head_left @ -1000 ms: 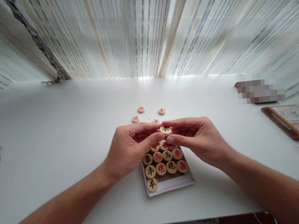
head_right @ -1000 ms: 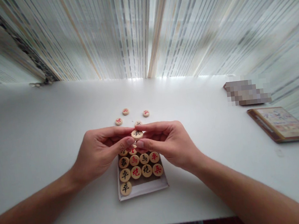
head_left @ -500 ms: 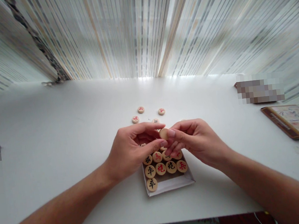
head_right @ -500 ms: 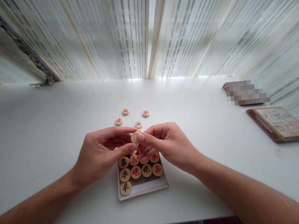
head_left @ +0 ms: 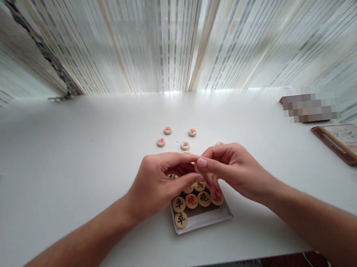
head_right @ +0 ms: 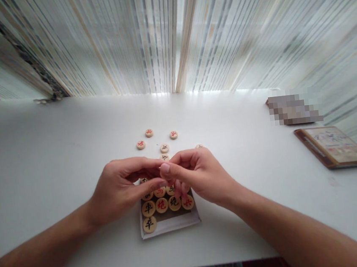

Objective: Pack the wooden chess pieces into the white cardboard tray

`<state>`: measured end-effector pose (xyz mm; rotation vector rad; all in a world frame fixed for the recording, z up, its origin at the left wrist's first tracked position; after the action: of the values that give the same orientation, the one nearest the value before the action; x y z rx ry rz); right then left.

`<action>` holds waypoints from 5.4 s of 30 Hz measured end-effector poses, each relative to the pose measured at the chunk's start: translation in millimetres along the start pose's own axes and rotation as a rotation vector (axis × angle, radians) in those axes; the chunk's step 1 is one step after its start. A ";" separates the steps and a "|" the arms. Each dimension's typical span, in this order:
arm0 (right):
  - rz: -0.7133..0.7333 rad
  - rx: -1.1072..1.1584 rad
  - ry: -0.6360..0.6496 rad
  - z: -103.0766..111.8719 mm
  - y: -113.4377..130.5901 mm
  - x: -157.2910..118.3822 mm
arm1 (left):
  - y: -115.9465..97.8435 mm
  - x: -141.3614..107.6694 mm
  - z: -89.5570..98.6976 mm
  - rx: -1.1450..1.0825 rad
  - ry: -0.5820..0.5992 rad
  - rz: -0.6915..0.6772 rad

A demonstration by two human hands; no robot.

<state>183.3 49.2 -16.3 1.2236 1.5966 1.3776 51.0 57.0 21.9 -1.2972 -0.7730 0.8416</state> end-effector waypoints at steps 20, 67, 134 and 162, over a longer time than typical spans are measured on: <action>0.000 0.060 -0.024 3.0 -3.1 1.2 | 6.1 0.8 2.1 -0.078 0.003 0.020; 0.254 -0.304 0.101 3.0 25.2 3.4 | -17.6 -6.3 12.8 0.327 -0.171 -0.366; 0.826 -0.968 0.625 -77.1 33.1 -45.5 | -14.4 -1.0 25.0 0.290 -0.331 -0.231; 0.535 -0.788 -0.463 104.1 43.0 20.8 | 6.7 20.8 94.8 0.313 -0.612 -0.088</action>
<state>282.1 102.7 6.5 1.3481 0.3303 1.6454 -21.3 121.9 26.7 -0.7191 -1.1130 1.2542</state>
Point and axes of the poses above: each hand's wrist, its own x-axis towards the middle knuckle, its own z-axis out of the back of the hand, y = z × x, the point moved 9 cm from there along x, towards the middle knuckle, and after that the axes turned 14 degrees about z, right-handed, at the moved point
